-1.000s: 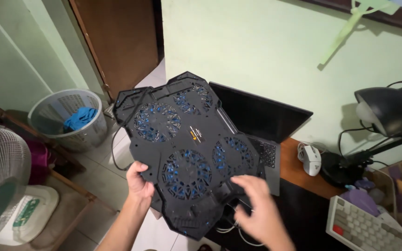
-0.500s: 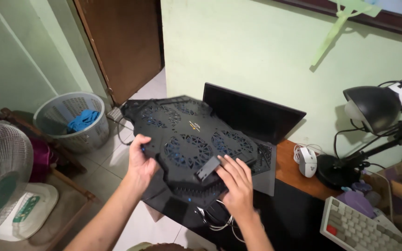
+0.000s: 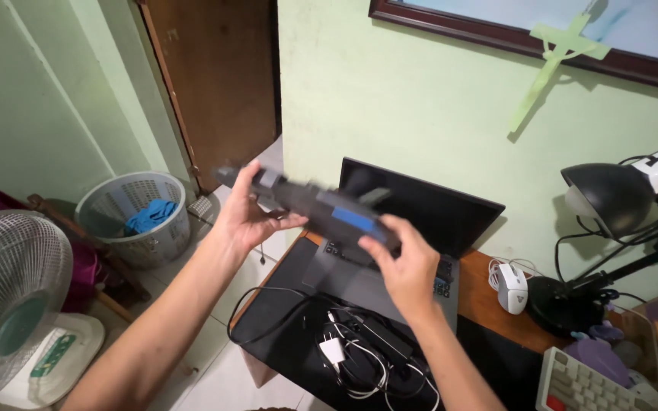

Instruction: Moving a laptop and its cooling pad on a desk.

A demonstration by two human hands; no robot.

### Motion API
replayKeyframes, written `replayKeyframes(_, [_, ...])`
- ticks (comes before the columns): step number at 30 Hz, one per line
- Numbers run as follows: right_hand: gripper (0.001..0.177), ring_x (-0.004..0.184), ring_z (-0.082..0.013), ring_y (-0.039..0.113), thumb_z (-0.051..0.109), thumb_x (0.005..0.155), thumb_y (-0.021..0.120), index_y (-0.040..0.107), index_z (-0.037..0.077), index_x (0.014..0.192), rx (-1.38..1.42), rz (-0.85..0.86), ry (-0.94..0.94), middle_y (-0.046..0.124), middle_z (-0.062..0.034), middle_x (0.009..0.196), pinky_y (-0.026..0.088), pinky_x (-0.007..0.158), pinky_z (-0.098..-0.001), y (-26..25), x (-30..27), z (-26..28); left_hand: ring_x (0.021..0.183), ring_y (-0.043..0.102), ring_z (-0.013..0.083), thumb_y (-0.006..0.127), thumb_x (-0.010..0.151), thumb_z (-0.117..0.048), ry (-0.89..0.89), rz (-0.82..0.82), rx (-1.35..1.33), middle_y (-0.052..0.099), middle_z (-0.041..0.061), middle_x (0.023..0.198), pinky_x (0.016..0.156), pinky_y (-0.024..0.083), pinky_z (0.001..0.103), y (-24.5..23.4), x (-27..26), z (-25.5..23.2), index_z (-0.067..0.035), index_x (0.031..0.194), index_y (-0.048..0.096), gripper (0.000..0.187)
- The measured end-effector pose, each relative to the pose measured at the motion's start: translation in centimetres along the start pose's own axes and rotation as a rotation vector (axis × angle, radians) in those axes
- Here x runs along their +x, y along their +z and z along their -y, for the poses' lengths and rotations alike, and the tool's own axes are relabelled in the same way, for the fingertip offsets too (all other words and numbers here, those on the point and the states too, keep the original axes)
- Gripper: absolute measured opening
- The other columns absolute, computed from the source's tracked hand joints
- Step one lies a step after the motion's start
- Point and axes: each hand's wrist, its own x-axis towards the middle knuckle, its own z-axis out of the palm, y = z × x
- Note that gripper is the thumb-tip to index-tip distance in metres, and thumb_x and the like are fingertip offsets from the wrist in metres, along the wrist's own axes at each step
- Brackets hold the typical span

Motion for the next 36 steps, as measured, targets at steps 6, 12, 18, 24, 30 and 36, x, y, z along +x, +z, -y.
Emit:
replayKeyframes(6, [0.029,0.062,-0.0074,0.046,0.025,0.091,0.080,0.073,0.000,0.105,0.154,-0.017,0.445,0.068,-0.0017,0.077,0.041,0.058,-0.0257,0.2,3.2,-0.9,0.142,0.037,0.0596,0.076,0.077,-0.052,0.081,-0.054,0.098,0.009,0.038,0.158,0.106,0.048,0.066,1.0,0.4,0.8,-0.027,0.162,-0.006,0.121])
replayKeyframes(12, [0.025,0.078,-0.0035,0.056,0.022,0.093,0.078,0.072,0.000,0.103,0.402,-0.156,0.472,0.071,0.0042,0.091,0.048,0.071,-0.0210,0.5,3.7,-7.2,0.139,0.047,0.0406,0.071,0.085,-0.046,0.254,0.107,0.432,0.041,0.023,0.158,0.106,0.049,0.052,-4.2,3.0,1.8,-0.015,0.160,0.022,0.095])
replayKeyframes(18, [0.024,0.085,-0.0062,0.057,0.022,0.095,0.076,0.073,0.002,0.106,0.509,-0.249,0.669,0.071,0.0026,0.097,0.046,0.077,-0.0240,-2.9,3.5,-10.4,0.135,0.048,0.0256,0.069,0.093,-0.036,0.638,-0.304,0.891,0.043,0.017,0.152,0.110,0.039,0.040,-15.1,11.0,-0.4,-0.007,0.155,0.038,0.075])
replayKeyframes(24, [0.024,0.082,-0.0108,0.065,0.025,0.095,0.073,0.072,0.003,0.104,0.648,-0.269,0.779,0.071,-0.0019,0.097,0.054,0.074,-0.0288,-5.5,3.8,-10.8,0.113,0.061,0.0206,0.050,0.106,-0.044,0.368,-0.003,0.788,0.069,0.012,0.126,0.103,0.044,0.038,-13.9,12.0,-1.8,-0.001,0.133,0.066,0.053])
replayKeyframes(30, [0.031,0.077,-0.0154,0.065,0.031,0.097,0.072,0.069,0.001,0.105,0.602,-0.317,0.917,0.069,-0.0046,0.092,0.057,0.067,-0.0375,-6.1,3.0,-14.0,0.103,0.066,0.0151,0.054,0.105,-0.029,0.348,0.113,0.795,0.073,0.005,0.115,0.094,0.051,0.031,-10.2,12.8,-2.3,-0.002,0.126,0.067,0.036])
replayKeyframes(36, [0.038,0.076,-0.0173,0.071,0.035,0.092,0.073,0.069,0.000,0.106,0.627,-0.354,0.989,0.073,-0.0067,0.095,0.061,0.068,-0.0366,-6.1,2.3,-16.2,0.097,0.064,0.0147,0.056,0.106,-0.030,0.385,0.124,0.906,0.073,0.005,0.108,0.089,0.051,0.031,-9.2,13.9,-2.8,0.000,0.122,0.070,0.036])
